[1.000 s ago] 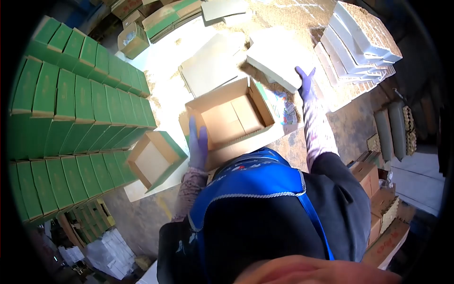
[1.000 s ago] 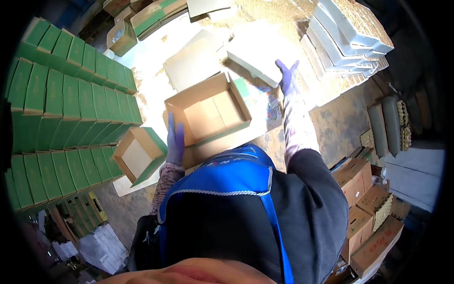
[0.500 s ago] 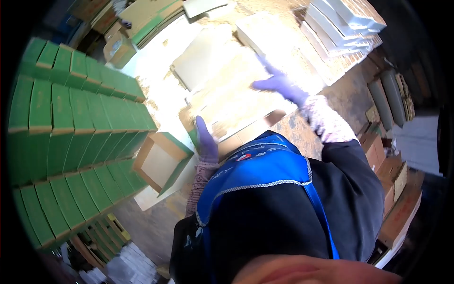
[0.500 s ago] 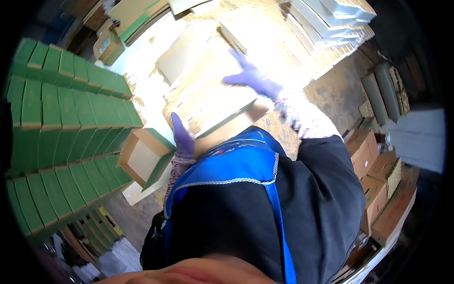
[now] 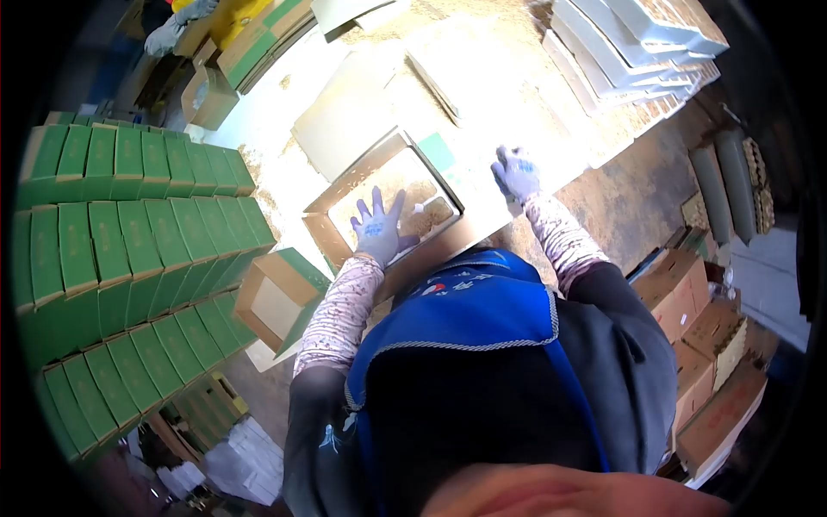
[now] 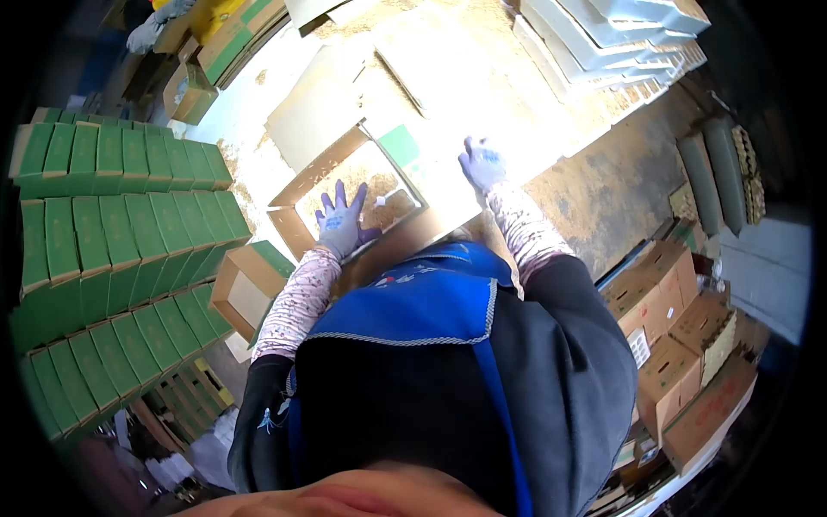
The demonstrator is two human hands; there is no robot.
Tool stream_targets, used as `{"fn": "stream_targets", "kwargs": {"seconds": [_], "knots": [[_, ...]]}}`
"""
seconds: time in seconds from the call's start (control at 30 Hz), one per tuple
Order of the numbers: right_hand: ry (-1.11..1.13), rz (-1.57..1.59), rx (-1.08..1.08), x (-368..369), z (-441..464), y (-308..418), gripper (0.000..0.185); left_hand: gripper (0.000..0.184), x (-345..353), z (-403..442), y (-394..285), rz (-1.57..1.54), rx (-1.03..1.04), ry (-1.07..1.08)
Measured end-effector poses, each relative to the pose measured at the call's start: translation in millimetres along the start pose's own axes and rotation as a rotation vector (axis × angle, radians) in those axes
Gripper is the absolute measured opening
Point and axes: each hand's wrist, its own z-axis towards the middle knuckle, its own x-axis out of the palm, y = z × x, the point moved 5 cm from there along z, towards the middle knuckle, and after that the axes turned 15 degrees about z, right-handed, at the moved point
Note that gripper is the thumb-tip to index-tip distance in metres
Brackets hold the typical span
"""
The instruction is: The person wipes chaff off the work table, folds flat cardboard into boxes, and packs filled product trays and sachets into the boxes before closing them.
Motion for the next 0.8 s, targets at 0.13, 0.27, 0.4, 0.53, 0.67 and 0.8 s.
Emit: {"fn": "stream_targets", "kwargs": {"seconds": [0.13, 0.27, 0.4, 0.53, 0.67, 0.8], "knots": [[-0.209, -0.023, -0.219, 28, -1, -43, 0.023, 0.094, -20, 1, 7, 0.005, 0.025, 0.0], [-0.19, 0.063, -0.204, 23, 8, -45, 0.03, 0.041, -97, 15, 73, -0.438, 0.138, -0.307], [-0.208, -0.038, -0.25, 29, 1, -42, 0.04, 0.065, -109, 89, 179, -0.645, -0.15, -0.361], [-0.255, 0.062, 0.008, 35, 15, -48, 0.027, 0.124, -32, 194, 189, 0.245, 0.067, -0.097], [-0.371, 0.187, 0.021, 21, 30, -38, 0.026, 0.12, 9, 218, 170, 0.248, 0.069, -0.251], [-0.402, 0.795, -0.224, -42, 2, 138, 0.009, 0.072, -18, 194, 182, 0.111, 0.23, -0.574]]}}
